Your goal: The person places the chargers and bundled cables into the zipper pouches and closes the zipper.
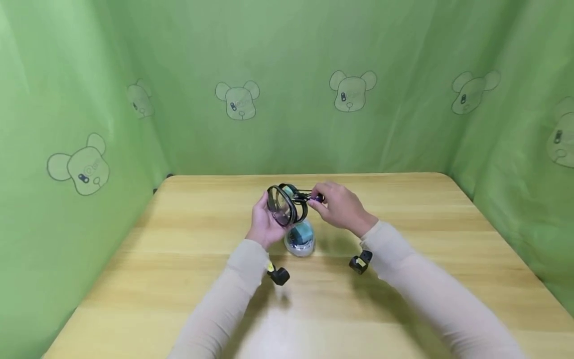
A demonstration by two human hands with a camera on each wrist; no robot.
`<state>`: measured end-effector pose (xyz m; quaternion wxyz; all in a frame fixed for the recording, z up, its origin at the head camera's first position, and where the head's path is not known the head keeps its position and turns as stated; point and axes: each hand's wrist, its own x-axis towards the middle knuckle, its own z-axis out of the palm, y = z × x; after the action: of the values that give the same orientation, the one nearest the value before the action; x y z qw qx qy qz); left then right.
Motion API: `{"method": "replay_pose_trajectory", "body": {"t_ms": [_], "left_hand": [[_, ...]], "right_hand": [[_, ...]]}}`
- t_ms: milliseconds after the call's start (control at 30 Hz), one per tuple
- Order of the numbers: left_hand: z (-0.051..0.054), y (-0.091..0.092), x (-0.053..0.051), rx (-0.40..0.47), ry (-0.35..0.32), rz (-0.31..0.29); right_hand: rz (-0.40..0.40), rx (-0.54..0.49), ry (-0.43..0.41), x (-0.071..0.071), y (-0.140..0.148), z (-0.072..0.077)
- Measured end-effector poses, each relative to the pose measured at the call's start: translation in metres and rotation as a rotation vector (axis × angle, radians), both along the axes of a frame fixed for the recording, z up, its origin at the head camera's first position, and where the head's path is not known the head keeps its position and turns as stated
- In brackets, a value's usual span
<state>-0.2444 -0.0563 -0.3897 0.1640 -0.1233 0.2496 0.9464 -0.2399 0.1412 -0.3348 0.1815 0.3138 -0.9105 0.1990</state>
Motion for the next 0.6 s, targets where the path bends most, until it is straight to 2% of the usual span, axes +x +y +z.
{"method": "replay_pose_trajectory", "body": {"t_ms": [233,600], "left_hand": [[0.0021,0.0008,-0.0041,0.015,-0.020,0.014],[0.0018,0.0029,-0.0030,0.064,-0.036,0.025]], "right_hand": [[0.002,0.008,0.006,-0.0025,-0.0007,0.0048],[-0.023,0.029,0.023,-0.0013,-0.0019,0.0054]]}}
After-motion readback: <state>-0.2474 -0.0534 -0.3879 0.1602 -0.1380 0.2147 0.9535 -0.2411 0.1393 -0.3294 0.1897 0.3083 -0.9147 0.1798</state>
